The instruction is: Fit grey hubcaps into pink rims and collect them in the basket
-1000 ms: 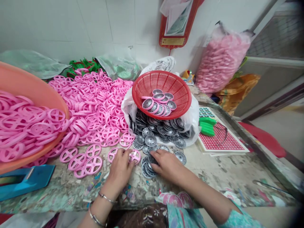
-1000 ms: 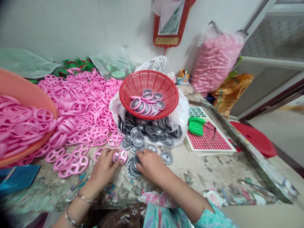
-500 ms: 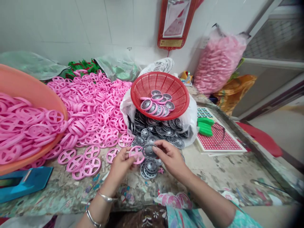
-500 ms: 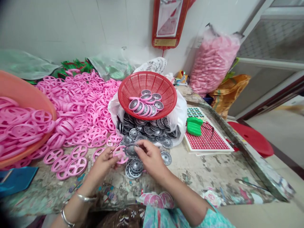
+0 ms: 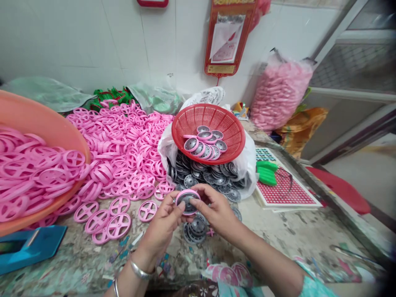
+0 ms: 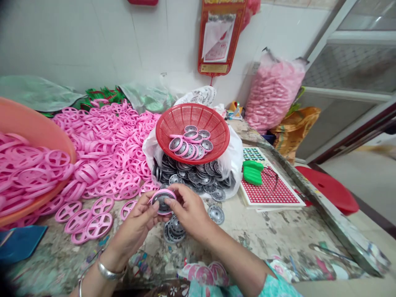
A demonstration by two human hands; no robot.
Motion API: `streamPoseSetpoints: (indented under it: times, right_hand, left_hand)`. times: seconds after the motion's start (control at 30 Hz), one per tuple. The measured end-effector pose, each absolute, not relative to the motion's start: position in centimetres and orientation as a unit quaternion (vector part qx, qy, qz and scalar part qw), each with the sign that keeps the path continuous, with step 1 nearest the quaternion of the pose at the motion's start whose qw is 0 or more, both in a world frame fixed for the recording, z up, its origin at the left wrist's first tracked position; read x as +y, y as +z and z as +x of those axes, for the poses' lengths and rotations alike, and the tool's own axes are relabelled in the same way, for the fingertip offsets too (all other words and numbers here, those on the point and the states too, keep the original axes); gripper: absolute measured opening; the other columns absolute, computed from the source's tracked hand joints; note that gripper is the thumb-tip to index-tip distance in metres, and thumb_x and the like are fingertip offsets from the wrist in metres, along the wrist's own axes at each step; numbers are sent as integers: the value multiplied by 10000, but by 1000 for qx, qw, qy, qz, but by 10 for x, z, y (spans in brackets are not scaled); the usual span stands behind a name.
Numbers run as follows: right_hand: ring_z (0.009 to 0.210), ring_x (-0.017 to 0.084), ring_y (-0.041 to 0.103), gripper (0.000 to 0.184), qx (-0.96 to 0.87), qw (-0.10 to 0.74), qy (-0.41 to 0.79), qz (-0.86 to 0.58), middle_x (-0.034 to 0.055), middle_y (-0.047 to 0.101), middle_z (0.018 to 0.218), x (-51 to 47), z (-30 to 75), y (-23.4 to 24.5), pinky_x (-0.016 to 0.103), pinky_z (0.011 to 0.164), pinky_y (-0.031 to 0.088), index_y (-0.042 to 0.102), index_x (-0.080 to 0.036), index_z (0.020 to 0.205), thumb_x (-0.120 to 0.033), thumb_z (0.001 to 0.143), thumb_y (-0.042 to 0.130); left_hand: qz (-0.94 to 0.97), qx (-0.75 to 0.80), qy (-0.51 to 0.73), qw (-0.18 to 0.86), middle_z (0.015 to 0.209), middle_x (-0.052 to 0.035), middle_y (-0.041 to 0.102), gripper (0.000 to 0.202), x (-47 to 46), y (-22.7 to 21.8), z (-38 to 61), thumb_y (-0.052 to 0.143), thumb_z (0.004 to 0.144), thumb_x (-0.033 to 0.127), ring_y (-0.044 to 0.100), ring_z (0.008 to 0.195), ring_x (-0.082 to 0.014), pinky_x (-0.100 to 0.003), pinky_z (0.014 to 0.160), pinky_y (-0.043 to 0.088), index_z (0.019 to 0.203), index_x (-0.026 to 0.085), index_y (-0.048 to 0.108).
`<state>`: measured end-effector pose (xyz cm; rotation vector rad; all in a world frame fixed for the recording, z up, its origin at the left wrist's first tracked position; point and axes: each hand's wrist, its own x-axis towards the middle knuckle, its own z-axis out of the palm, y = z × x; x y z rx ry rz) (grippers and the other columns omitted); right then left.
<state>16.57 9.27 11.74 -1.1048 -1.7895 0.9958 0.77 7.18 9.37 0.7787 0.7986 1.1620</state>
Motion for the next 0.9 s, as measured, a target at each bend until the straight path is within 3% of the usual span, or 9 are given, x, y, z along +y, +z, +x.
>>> streamPoseSetpoints:
  times: [0.2,0.3,0.37,0.43,0.57,0.63,0.73,0.83,0.9]
  right_hand:
    - [728,123,562,184,-718,375,404,-425,-5,628,816,94,165,119,234,663,439,596,-198,1001,-318,873,542]
    - [700,121,562,190,-705,369,437,-420,-3,623,789,110,168,121,238,634,454,605,-184,969,-316,835,584]
    - [633,112,555,235,-663,407,462,-425,0,616,775,129,174,130,242,581,467,594,-183,986,-342,813,602]
    - [603,106,563,352,-602,484,470,-427,11,612,841,148,182,144,259,566,493,544,-203,1104,-376,804,603]
    - [815,130,613,632,-578,574,395,-426,76,492,1259,159,193,161,336,763,525,322,-300,1361,-367,804,614]
    - [843,143,602,539,-648,517,335,-447,80,508,1248,144,194,154,349,808,507,397,-286,1328,-354,831,594]
    - [943,184,588,282,-791,307,301,-436,76,595,1101,110,190,125,354,867,474,593,-229,1140,-333,890,513]
    - [1011,233,573,316,-838,118,257,-466,105,582,1134,80,186,96,383,883,461,600,-203,1164,-334,893,501]
    - [1027,267,560,373,-841,45,214,-495,124,570,1143,70,183,84,407,881,457,573,-189,1209,-346,873,531]
  left_hand:
    - [355,403,552,638,746,24,602,290,74,95,16,722,708,356,581,607,-122,-234,501,499,884,188,565]
    - [378,440,518,629,767,8,624,389,75,91,14,696,723,397,611,617,-147,-279,556,522,1021,200,542]
    - [412,477,495,598,840,-18,650,505,75,86,5,665,744,409,632,670,-167,-319,639,528,1175,217,483]
    - [475,533,476,514,973,-54,651,521,75,79,-12,619,777,400,633,795,-191,-347,732,511,1244,231,461]
    - [652,641,336,225,1078,-96,599,324,72,60,-54,519,832,339,559,981,-259,-428,866,435,1121,221,601]
    - [696,662,242,136,1049,-108,576,288,70,51,-69,545,798,293,535,994,-283,-437,870,421,1057,203,635]
    - [727,665,137,100,948,-94,556,199,67,41,-77,534,796,257,543,933,-266,-386,806,434,950,196,645]
    - [737,662,104,86,854,-71,533,206,67,37,-74,430,858,232,553,844,-231,-351,756,428,815,199,629]
    - [738,655,130,95,856,-69,530,250,68,35,-73,401,883,267,557,834,-223,-343,748,434,809,197,629]
